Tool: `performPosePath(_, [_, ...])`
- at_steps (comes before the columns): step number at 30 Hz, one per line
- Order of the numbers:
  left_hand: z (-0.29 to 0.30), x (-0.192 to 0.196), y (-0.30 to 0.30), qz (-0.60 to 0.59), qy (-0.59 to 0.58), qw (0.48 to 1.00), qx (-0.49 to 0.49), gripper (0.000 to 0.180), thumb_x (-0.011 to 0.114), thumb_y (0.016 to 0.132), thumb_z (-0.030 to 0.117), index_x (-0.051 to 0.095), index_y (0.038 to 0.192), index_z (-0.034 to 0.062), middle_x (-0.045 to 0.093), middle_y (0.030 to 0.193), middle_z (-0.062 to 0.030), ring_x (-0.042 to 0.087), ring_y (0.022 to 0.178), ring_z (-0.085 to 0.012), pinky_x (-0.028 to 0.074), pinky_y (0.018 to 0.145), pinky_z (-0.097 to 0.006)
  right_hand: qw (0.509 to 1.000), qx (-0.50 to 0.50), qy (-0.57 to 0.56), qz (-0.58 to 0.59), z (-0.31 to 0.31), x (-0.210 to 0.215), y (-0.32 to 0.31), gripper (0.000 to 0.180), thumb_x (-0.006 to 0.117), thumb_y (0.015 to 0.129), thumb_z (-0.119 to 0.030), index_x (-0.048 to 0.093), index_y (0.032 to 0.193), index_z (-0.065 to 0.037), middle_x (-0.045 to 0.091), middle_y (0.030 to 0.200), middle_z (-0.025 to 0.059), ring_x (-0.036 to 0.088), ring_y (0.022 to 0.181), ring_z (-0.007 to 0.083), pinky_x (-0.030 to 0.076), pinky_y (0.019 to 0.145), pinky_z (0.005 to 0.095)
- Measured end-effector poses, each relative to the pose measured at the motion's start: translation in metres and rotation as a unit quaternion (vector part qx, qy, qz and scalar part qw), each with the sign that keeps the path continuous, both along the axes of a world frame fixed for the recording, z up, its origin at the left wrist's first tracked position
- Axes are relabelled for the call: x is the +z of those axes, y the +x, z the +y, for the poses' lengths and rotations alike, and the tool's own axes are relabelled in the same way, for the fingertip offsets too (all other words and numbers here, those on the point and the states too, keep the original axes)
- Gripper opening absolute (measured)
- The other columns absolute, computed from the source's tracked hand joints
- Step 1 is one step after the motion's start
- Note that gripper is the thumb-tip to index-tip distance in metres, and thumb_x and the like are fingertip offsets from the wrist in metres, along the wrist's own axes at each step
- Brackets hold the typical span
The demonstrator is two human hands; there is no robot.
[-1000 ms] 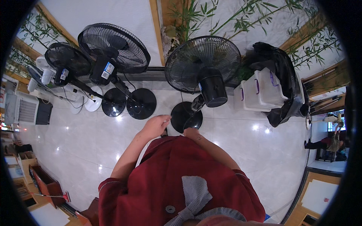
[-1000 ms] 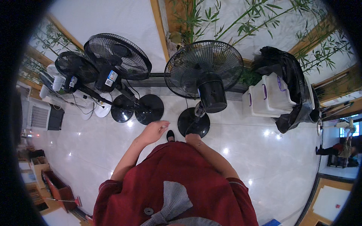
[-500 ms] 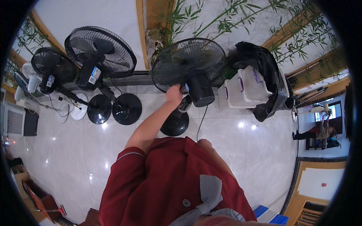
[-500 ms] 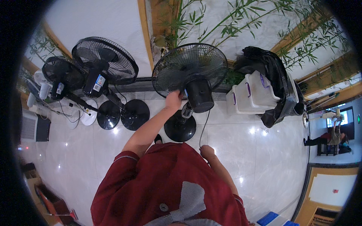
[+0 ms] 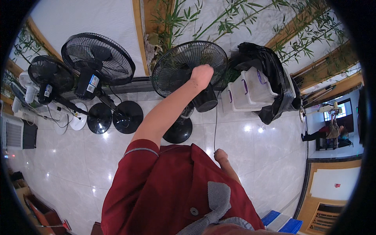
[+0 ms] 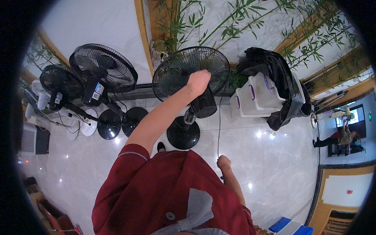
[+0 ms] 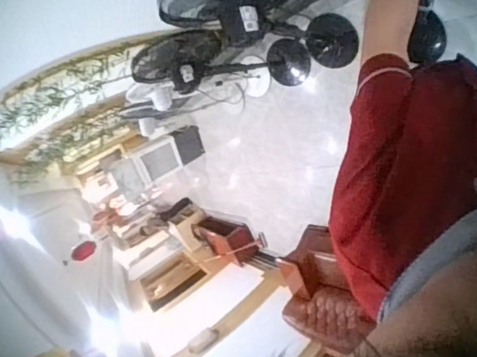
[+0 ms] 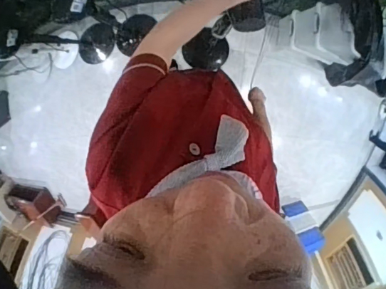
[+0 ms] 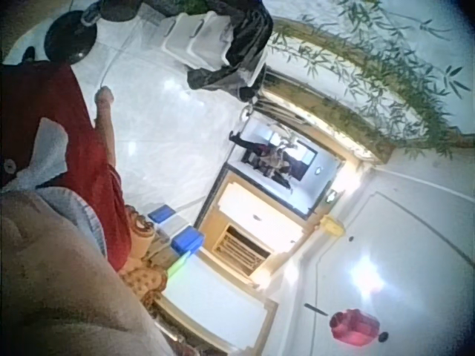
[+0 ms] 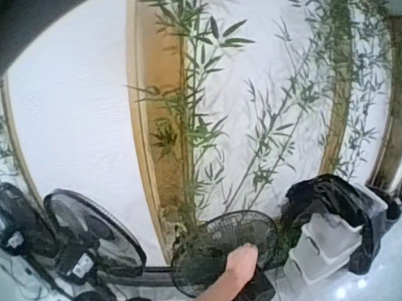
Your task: The person assembles a standing fan by attaching the front grille and securing it with a nut. They then move the fan to a line of other fans and plug it in.
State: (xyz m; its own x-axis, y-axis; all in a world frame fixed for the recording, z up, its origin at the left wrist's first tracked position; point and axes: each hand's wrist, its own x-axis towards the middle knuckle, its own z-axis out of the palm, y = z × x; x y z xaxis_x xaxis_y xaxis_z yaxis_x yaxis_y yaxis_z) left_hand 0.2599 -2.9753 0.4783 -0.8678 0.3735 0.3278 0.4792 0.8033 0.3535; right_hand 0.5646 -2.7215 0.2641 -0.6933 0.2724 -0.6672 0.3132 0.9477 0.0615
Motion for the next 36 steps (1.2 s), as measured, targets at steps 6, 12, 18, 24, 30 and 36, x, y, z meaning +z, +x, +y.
performPosePath(6, [-0.014, -0.008, 0.01, 0.033, 0.283, 0.955, -0.081, 0.016, 0.059, 0.08, 0.003, 0.065, 0.094, 0.0002, 0.064, 0.091, -0.0176, 0.06, 0.086, -0.0364, 0.049, 0.075, -0.042, 0.995, 0.03, 0.0, -0.094, -0.003, -0.004, 0.018, 0.032, 0.058, 0.086, -0.033, 0.065, 0.104, -0.008, 0.065, 0.111, 0.014, 0.061, 0.106, 0.0301, 0.05, 0.087, 0.0407])
performPosePath(12, [-0.062, -0.067, 0.084, -0.035, 0.4, 0.901, 0.165, 0.013, 0.054, 0.078, -0.003, 0.065, 0.082, 0.0018, 0.065, 0.084, -0.0141, 0.064, 0.074, -0.0269, 0.05, 0.065, -0.035, 0.977, 0.161, -0.071, -0.125, -0.027, 0.016, -0.002, 0.032, 0.058, 0.085, -0.032, 0.068, 0.098, -0.005, 0.066, 0.106, 0.0145, 0.063, 0.101, 0.0309, 0.051, 0.083, 0.0413])
performPosePath(18, [-0.063, -0.186, 0.197, -0.307, 0.164, 0.933, 0.094, 0.029, 0.053, 0.074, 0.004, 0.064, 0.1, 0.0051, 0.063, 0.1, -0.0189, 0.059, 0.098, -0.0344, 0.048, 0.085, -0.043, 0.916, 0.331, -0.224, -0.033, -0.098, 0.06, -0.063, 0.025, 0.058, 0.081, -0.026, 0.068, 0.087, -0.004, 0.066, 0.093, 0.0193, 0.063, 0.09, 0.0372, 0.051, 0.077, 0.0461])
performPosePath(24, [-0.085, -0.206, 0.214, -0.201, 0.275, 0.936, 0.088, 0.041, 0.047, 0.074, -0.003, 0.057, 0.114, 0.0011, 0.058, 0.11, -0.0224, 0.054, 0.105, -0.0379, 0.044, 0.091, -0.042, 0.849, 0.421, -0.29, 0.133, -0.172, 0.183, -0.103, 0.022, 0.054, 0.086, -0.023, 0.065, 0.081, -0.005, 0.065, 0.081, 0.0177, 0.063, 0.08, 0.0369, 0.049, 0.069, 0.0483])
performPosePath(30, [-0.144, -0.209, 0.224, -0.164, 0.271, 0.918, 0.24, 0.031, 0.047, 0.071, -0.002, 0.065, 0.095, 0.003, 0.062, 0.1, -0.0199, 0.058, 0.097, -0.0373, 0.046, 0.085, -0.042, 0.785, 0.488, -0.248, 0.288, -0.202, 0.342, -0.15, 0.018, 0.054, 0.086, -0.013, 0.069, 0.092, -0.003, 0.066, 0.087, 0.0164, 0.063, 0.084, 0.0366, 0.05, 0.074, 0.0416])
performPosePath(36, [-0.187, -0.255, 0.282, -0.279, 0.18, 0.894, 0.302, 0.022, 0.055, 0.069, 0.005, 0.068, 0.086, 0.0059, 0.065, 0.086, -0.0195, 0.062, 0.085, -0.0371, 0.051, 0.075, -0.043, 0.758, 0.308, -0.175, 0.547, -0.139, 0.4, -0.257, 0.025, 0.05, 0.093, -0.021, 0.062, 0.092, 0.001, 0.061, 0.087, 0.0243, 0.057, 0.082, 0.0429, 0.045, 0.068, 0.0454])
